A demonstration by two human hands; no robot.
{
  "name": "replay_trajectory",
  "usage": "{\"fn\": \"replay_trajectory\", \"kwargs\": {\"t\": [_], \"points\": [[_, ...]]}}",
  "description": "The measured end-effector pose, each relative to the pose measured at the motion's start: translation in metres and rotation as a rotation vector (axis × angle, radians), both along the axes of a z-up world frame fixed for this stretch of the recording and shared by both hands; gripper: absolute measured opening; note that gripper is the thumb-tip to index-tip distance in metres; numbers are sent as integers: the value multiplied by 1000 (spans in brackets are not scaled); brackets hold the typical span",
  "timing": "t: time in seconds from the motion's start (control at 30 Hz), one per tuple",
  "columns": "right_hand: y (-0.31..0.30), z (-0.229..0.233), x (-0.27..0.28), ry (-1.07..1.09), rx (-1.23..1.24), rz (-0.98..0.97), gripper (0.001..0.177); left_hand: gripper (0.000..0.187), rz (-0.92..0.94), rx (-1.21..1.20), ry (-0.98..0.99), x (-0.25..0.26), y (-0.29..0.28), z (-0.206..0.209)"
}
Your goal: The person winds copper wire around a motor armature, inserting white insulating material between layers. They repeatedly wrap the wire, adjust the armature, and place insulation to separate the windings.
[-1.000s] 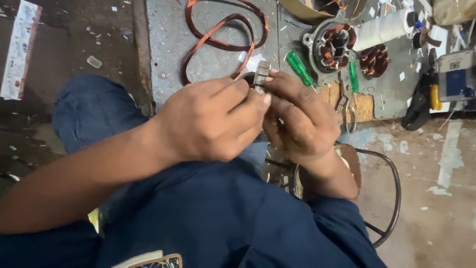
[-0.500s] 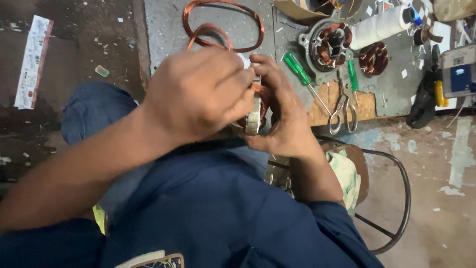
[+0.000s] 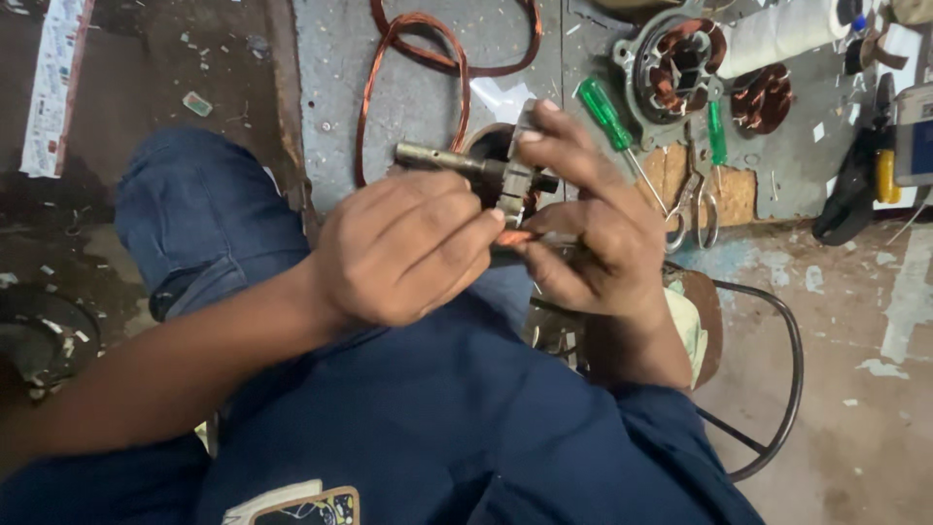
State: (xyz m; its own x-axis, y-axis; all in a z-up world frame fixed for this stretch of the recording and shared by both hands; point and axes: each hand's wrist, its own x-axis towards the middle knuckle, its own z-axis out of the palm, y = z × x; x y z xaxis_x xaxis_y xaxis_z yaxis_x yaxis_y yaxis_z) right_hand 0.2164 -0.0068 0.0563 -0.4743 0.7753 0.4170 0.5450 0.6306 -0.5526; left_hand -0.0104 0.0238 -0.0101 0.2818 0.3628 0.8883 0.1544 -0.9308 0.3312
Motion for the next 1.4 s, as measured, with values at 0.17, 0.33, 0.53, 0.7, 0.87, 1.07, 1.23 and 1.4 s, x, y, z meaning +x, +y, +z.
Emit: {"fn": "replay_trajectory", "kwargs": {"t": [0.17, 0.33, 0.53, 0.7, 0.87, 1.07, 1.23, 1.4], "points": [[10, 18, -6, -150, 135, 20, 12, 20, -15, -61, -98, 9, 3, -4], [12, 18, -13, -127, 206, -28, 13, 21, -60, -131, -157, 13, 6, -7], [13, 17, -12, -173, 271, -29, 11, 20, -18, -140, -94, 11, 7, -2], [8, 24, -17, -311, 269, -125, 8, 22, -9, -153, -71, 11, 8, 0], [15, 26, -26, -154, 218, -63, 12, 18, -34, -377, -138, 16, 3, 3], [13, 23, -17, -114, 159, -60, 12, 27, -130, -195, -107, 2, 8, 2], [6, 7, -10, 20, 119, -134, 12, 24, -96, -505, -162, 11, -9, -5], [-6, -12, 4, 202, 7, -123, 40, 26, -150, -495, -109, 7, -9, -15]]}}
